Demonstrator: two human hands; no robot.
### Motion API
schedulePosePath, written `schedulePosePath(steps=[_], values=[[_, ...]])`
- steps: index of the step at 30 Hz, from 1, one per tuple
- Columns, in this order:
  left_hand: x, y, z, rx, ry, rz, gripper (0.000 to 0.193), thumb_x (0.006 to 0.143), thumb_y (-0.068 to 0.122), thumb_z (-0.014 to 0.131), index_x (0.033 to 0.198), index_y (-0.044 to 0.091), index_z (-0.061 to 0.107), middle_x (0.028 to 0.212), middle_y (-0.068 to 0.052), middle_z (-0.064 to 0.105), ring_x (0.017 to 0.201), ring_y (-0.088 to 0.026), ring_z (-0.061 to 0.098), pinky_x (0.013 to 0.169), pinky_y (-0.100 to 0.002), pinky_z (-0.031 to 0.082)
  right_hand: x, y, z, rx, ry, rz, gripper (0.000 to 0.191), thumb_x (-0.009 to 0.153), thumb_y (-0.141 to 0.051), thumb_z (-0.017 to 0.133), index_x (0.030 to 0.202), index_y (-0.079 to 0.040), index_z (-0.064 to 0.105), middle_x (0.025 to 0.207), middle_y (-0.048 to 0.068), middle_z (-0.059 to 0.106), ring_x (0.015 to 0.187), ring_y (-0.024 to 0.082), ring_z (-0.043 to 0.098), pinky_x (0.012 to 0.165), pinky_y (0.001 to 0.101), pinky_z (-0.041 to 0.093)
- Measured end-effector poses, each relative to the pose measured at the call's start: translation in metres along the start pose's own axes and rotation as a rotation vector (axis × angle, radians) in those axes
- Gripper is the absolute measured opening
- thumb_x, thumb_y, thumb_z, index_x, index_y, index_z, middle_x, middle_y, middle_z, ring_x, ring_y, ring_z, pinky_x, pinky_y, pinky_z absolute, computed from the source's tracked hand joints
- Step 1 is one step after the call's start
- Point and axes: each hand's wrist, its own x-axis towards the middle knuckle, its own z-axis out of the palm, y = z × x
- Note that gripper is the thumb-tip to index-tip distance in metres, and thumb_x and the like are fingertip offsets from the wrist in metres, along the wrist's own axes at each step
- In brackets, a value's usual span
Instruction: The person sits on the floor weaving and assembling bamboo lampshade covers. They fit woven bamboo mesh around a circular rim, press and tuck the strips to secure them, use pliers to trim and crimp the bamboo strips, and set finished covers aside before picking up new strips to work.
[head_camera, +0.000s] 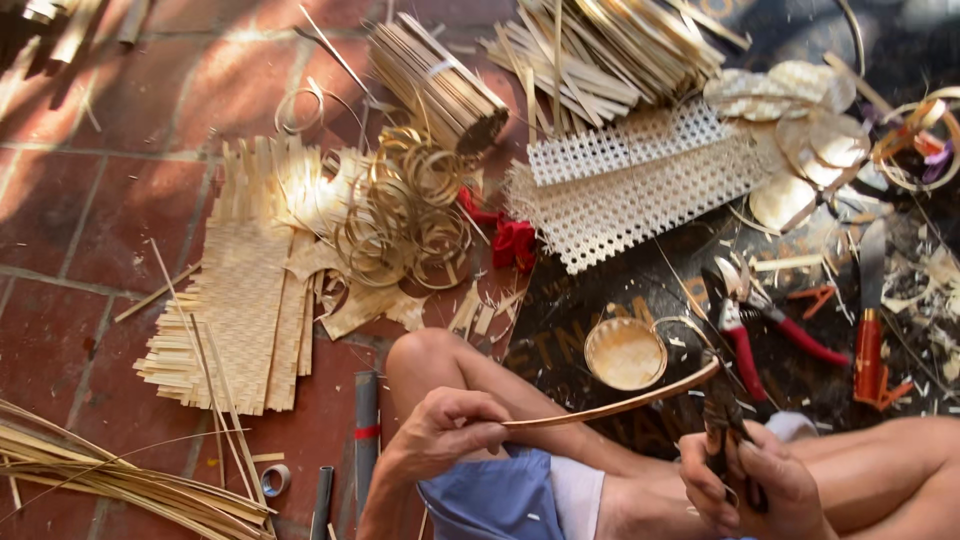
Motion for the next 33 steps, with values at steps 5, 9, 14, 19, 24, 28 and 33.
schedulePosePath(steps=[5, 9, 14, 19, 24, 28, 33], values=[[0.011, 0.018, 0.025, -1.057, 0.115, 0.412, 0.012, 0.102, 0.010, 0.065, 0.103, -0.002, 0.068, 0.077, -0.009, 0.068, 0.067, -0.017, 0.065, 0.061, -0.029, 0.051, 0.006, 0.032, -0.044, -0.110, -0.086, -0.077, 0.042, 0.100, -0.030, 0.066, 0.123, 0.002, 0.051, 0.092, 0.018, 0.062, 0.076, 0.021, 0.064, 0.062, 0.0333, 0.051], [0.022, 0.046, 0.031, -1.150, 0.621, 0.508, 0.027, 0.093, 0.029, 0.062, 0.097, 0.002, 0.065, 0.085, -0.010, 0.070, 0.080, -0.022, 0.070, 0.075, -0.040, 0.057, 0.020, 0.041, -0.055, -0.457, 0.173, 0.018, 0.032, 0.092, -0.015, 0.065, 0.118, 0.005, 0.062, 0.102, 0.020, 0.069, 0.092, 0.023, 0.067, 0.083, 0.0360, 0.053], [0.010, 0.066, 0.034, -0.564, 0.416, 0.624, 0.027, 0.106, 0.019, 0.061, 0.118, -0.004, 0.069, 0.086, -0.012, 0.071, 0.072, -0.019, 0.066, 0.065, -0.036, 0.054, 0.033, 0.001, -0.013, -1.356, 0.672, 0.072, 0.022, 0.095, -0.018, 0.069, 0.113, -0.006, 0.069, 0.099, 0.015, 0.067, 0.089, 0.024, 0.070, 0.084, 0.0354, 0.055], [0.026, 0.060, 0.088, 0.058, 0.230, 0.493, 0.017, 0.107, 0.004, 0.061, 0.119, -0.004, 0.070, 0.084, -0.009, 0.070, 0.077, -0.016, 0.069, 0.071, -0.029, 0.056, 0.028, -0.009, 0.074, -1.679, 0.541, -0.442, 0.019, 0.086, -0.016, 0.068, 0.102, -0.005, 0.065, 0.120, 0.016, 0.069, 0.095, 0.029, 0.070, 0.079, 0.0372, 0.056], [0.032, 0.072, 0.106, 0.266, 0.212, 0.487, 0.014, 0.104, 0.009, 0.065, 0.109, -0.002, 0.071, 0.080, -0.008, 0.072, 0.072, -0.015, 0.071, 0.065, -0.029, 0.057, 0.038, -0.020, 0.126, -1.936, 0.464, -0.688, 0.027, 0.084, -0.015, 0.071, 0.103, 0.001, 0.061, 0.117, 0.021, 0.066, 0.098, 0.038, 0.069, 0.084, 0.0457, 0.055], [0.031, 0.080, 0.107, 0.393, 0.211, 0.508, 0.012, 0.103, 0.009, 0.066, 0.099, -0.002, 0.068, 0.078, -0.009, 0.069, 0.069, -0.019, 0.069, 0.063, -0.031, 0.054, 0.043, -0.021, 0.132, -2.050, 0.439, -0.731, 0.028, 0.081, -0.016, 0.073, 0.098, 0.003, 0.059, 0.110, 0.022, 0.066, 0.095, 0.038, 0.068, 0.080, 0.0468, 0.056], [0.031, 0.078, 0.111, 0.389, 0.248, 0.532, 0.011, 0.101, 0.009, 0.068, 0.098, -0.002, 0.068, 0.076, -0.009, 0.067, 0.068, -0.021, 0.068, 0.062, -0.032, 0.053, 0.033, -0.008, 0.105, -1.988, 0.389, -0.657, 0.023, 0.081, -0.014, 0.074, 0.087, 0.000, 0.057, 0.096, 0.018, 0.065, 0.081, 0.034, 0.068, 0.066, 0.0441, 0.055]])
